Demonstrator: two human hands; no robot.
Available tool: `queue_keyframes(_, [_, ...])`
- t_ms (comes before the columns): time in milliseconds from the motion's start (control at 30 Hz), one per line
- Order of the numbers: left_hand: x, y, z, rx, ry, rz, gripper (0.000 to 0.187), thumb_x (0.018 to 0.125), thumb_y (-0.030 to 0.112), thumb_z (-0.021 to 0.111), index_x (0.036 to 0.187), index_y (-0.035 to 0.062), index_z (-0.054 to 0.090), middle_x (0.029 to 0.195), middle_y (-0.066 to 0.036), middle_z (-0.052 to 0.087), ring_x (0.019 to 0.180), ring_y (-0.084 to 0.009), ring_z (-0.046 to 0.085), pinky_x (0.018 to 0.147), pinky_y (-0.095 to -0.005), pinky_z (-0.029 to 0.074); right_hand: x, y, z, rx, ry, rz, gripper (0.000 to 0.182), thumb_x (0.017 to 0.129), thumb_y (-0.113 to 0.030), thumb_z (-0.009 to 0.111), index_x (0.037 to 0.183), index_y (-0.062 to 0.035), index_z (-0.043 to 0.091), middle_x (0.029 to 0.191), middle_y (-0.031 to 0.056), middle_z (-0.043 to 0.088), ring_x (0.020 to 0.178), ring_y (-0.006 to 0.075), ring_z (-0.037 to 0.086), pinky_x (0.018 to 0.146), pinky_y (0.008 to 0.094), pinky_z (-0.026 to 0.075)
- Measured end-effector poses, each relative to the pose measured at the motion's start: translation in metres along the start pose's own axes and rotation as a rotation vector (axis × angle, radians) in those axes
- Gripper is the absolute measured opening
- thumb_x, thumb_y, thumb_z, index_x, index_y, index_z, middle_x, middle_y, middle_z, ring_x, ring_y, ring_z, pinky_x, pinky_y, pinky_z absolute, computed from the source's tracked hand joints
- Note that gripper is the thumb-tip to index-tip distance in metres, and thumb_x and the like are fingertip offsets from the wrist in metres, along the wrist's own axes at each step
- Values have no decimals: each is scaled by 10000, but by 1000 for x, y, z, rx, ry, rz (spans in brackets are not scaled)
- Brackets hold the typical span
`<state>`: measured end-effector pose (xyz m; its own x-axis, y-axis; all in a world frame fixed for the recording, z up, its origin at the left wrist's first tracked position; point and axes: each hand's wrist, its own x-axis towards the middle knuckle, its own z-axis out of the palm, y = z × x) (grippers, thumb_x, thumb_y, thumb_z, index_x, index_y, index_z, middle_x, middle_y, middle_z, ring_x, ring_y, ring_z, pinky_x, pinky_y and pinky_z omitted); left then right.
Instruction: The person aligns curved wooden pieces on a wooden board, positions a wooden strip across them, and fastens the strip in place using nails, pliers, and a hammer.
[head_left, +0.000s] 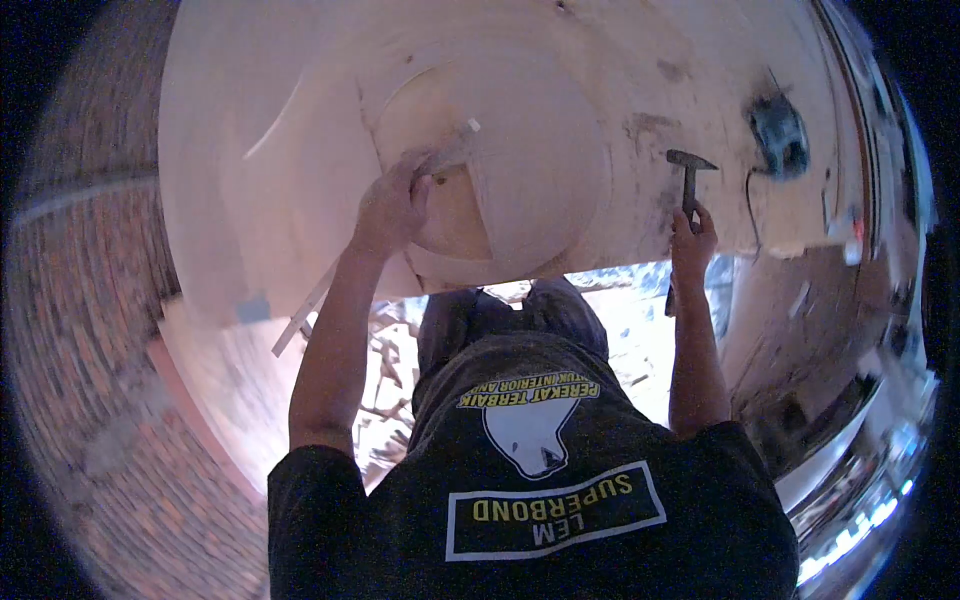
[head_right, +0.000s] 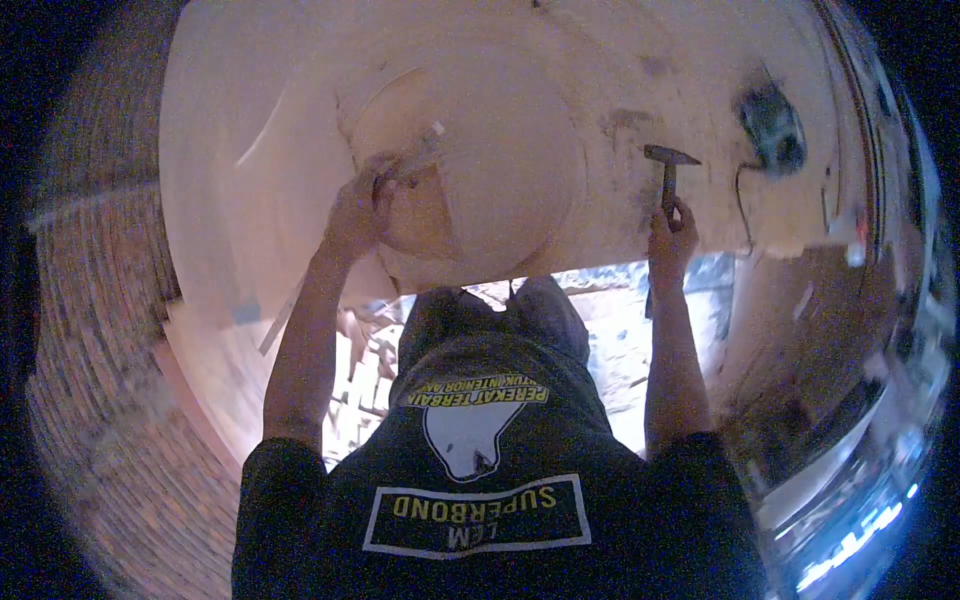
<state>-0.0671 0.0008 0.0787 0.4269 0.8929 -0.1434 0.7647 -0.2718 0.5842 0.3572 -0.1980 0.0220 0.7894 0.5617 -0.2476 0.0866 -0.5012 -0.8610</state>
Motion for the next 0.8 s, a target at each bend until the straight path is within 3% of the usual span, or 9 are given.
queue_keyframes(33, [10, -5, -3, -39, -68, -8, 316, 991, 208, 582, 1272, 66, 598, 1029, -192, 638, 964, -430, 653, 814, -518, 545, -13, 13, -4, 57, 19, -12, 394, 926, -139, 725, 1284, -14, 619, 731, 1, 612, 560, 52, 492, 481, 236, 377])
queue_keyframes(133, [30, -32, -5, -12, -2, 330, 264, 987, 212, 594, 1189, 42, 606, 1019, -185, 645, 962, -417, 654, 805, -513, 545, -85, 5, -2, 114, 148, 82, 421, 920, -149, 744, 1295, -8, 612, 749, 14, 628, 561, 50, 498, 479, 228, 370])
queue_keyframes(233, [39, -57, 9, 69, 17, 446, 254, 973, 189, 618, 1162, 23, 652, 994, -185, 648, 944, -408, 657, 792, -495, 545, -155, 18, 7, 160, 276, 195, 452, 914, -131, 744, 1317, 6, 593, 762, 27, 629, 549, 49, 502, 468, 218, 379])
queue_keyframes(400, [44, -63, 19, -8, -34, 454, 227, 961, 170, 644, 1102, 12, 727, 986, -208, 645, 907, -394, 657, 781, -459, 537, -245, 40, 13, 205, 352, 393, 475, 910, -123, 745, 1335, 12, 582, 767, 23, 630, 546, 51, 511, 469, 224, 401])
queue_keyframes(800, [38, -71, 19, 113, -72, 482, 277, 972, 160, 653, 1189, 3, 720, 970, -199, 618, 850, -350, 649, 759, -436, 519, -326, 89, -22, 183, 473, 410, 427, 912, -138, 739, 1300, 6, 631, 754, 18, 644, 555, 55, 521, 481, 236, 393])
